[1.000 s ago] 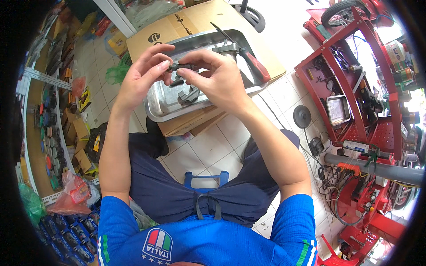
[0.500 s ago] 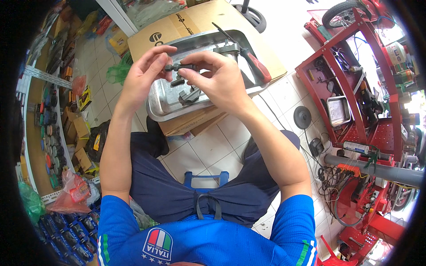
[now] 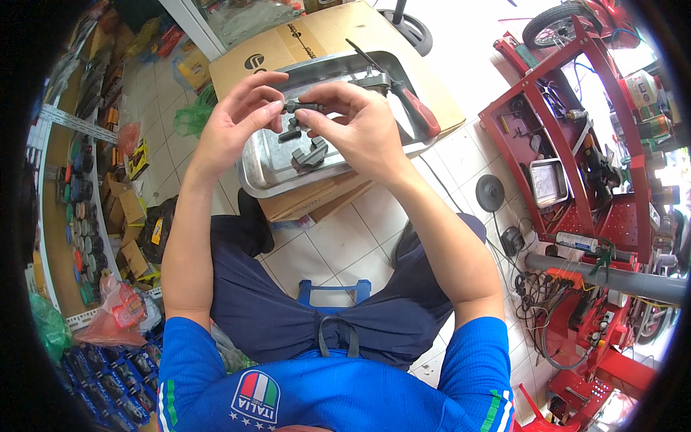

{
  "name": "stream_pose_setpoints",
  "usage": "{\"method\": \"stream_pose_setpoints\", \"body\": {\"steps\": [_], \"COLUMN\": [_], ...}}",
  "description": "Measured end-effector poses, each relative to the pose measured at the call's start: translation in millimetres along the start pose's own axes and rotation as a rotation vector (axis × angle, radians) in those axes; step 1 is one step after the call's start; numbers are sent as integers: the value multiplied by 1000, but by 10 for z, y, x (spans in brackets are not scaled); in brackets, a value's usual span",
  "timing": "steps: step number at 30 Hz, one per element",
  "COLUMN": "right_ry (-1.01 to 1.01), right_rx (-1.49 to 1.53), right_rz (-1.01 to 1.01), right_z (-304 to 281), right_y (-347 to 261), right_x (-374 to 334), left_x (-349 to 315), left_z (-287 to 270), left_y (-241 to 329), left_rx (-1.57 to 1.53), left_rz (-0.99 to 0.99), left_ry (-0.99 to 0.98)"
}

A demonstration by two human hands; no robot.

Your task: The person uses a screwdriver to unscrew components from a carburetor held in a metal tray and then removes internal pieces by hand.

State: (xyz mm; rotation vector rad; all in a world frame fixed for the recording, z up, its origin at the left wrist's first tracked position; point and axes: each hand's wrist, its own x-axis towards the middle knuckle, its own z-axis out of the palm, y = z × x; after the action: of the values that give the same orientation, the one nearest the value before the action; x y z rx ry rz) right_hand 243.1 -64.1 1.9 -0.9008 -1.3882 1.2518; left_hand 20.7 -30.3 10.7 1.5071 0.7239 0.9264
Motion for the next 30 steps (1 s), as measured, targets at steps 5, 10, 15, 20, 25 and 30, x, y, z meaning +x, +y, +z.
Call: {"method": "stream_pose_setpoints", "body": {"steps": [5,10,15,20,25,30], "right_ry": [-5,11,48,47,41,40], "right_rx": [-24,-35,10,39,15,6], "right_rz": [23,34,6,-2,4,13], "right_z": [-4,-11,-29,-34,-28,-23], "right_y": [-5,-9,26,46,57,64], "right_x": [-5,-2,16,23,23,17], "left_x": [17,37,15,14,22,44], "left_z": [7,-7,61,38,41,23], "left_y": [-28,-38,16,14,17,9], "left_rx": [-20,-12,97,51,12,50], "left_rz": [-48,-87,49,6,-32,-88], "left_ry": [3,29,109,106,93,93]}}
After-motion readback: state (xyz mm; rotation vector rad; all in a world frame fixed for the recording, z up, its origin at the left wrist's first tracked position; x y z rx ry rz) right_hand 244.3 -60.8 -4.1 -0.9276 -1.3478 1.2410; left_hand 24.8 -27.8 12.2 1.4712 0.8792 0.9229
